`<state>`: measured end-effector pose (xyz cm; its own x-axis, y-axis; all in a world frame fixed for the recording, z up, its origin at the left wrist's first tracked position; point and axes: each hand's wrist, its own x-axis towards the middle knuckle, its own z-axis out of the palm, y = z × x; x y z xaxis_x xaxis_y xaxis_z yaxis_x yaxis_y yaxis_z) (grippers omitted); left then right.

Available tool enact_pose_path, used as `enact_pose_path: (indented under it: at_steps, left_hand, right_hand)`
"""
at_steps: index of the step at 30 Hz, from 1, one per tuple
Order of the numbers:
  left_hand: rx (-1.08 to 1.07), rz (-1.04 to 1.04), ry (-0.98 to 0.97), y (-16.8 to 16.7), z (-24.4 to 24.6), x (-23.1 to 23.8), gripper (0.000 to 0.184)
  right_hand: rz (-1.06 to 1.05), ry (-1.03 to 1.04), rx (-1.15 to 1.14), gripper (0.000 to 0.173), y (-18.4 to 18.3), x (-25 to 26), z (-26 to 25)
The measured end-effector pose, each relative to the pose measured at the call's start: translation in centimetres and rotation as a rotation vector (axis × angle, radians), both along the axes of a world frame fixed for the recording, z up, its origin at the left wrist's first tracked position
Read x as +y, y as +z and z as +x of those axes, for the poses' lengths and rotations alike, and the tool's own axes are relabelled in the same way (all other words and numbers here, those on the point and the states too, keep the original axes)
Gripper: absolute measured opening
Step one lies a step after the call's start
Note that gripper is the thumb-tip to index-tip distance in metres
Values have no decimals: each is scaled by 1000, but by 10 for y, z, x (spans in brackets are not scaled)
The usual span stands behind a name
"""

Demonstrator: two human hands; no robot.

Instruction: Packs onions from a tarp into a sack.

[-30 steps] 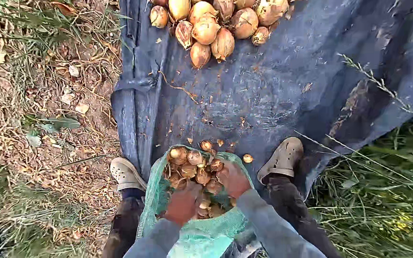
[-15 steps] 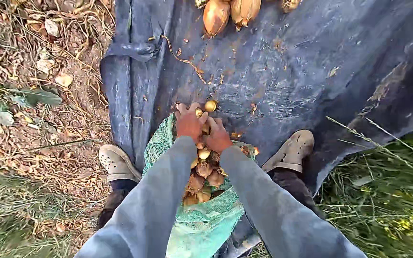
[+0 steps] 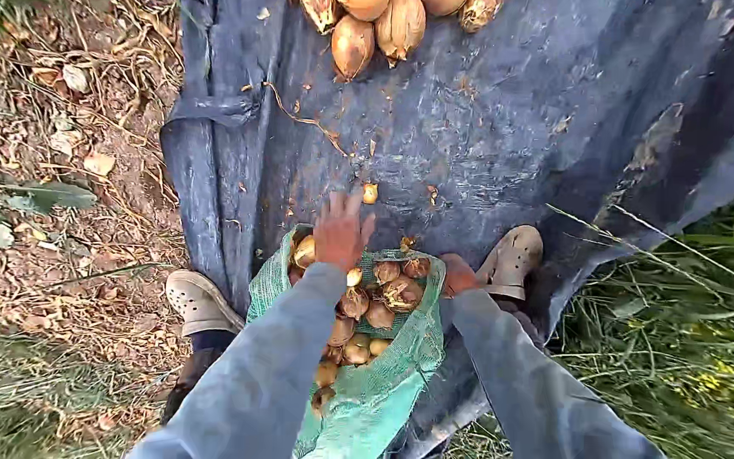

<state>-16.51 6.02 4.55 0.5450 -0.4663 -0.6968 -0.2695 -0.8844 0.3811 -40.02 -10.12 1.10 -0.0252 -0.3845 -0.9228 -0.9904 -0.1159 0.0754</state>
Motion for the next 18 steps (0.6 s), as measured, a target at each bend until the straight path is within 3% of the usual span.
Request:
enact_pose_path:
  at_steps: [2, 4, 6, 9, 11, 14, 15, 16, 18]
  left_hand:
    - [47, 57, 63, -35, 9, -31, 57]
    - [31, 85, 122, -52, 7, -47, 50]
    - [77, 63, 116, -44, -10, -39, 42]
    - [32, 26, -61, 1, -54, 18, 35]
    - [-159, -3, -185, 36, -91, 71, 34]
    - [-394, -120, -255, 90, -111, 135, 40]
    - [-450, -129, -248, 101, -106, 151, 40]
    - [-484, -87, -233, 110, -97, 168, 42]
    - [-395, 153, -199, 129, -88, 209, 61]
  right_hand:
    - [-15, -97, -4, 39, -13, 12, 0]
    - [-128, -134, -66, 37, -3, 14, 7]
    - [-236, -69, -244, 36, 32, 14, 21]
    - [-84, 264, -555, 32, 84, 31, 43]
    - [-45, 450, -488, 32, 98, 44, 50]
    - [15, 433, -157, 78, 99, 29, 50]
    - [63, 421, -45, 86, 94, 14, 49]
    - [117, 439, 43, 83, 89, 1, 47]
    - [222, 531, 93, 59, 90, -16, 36]
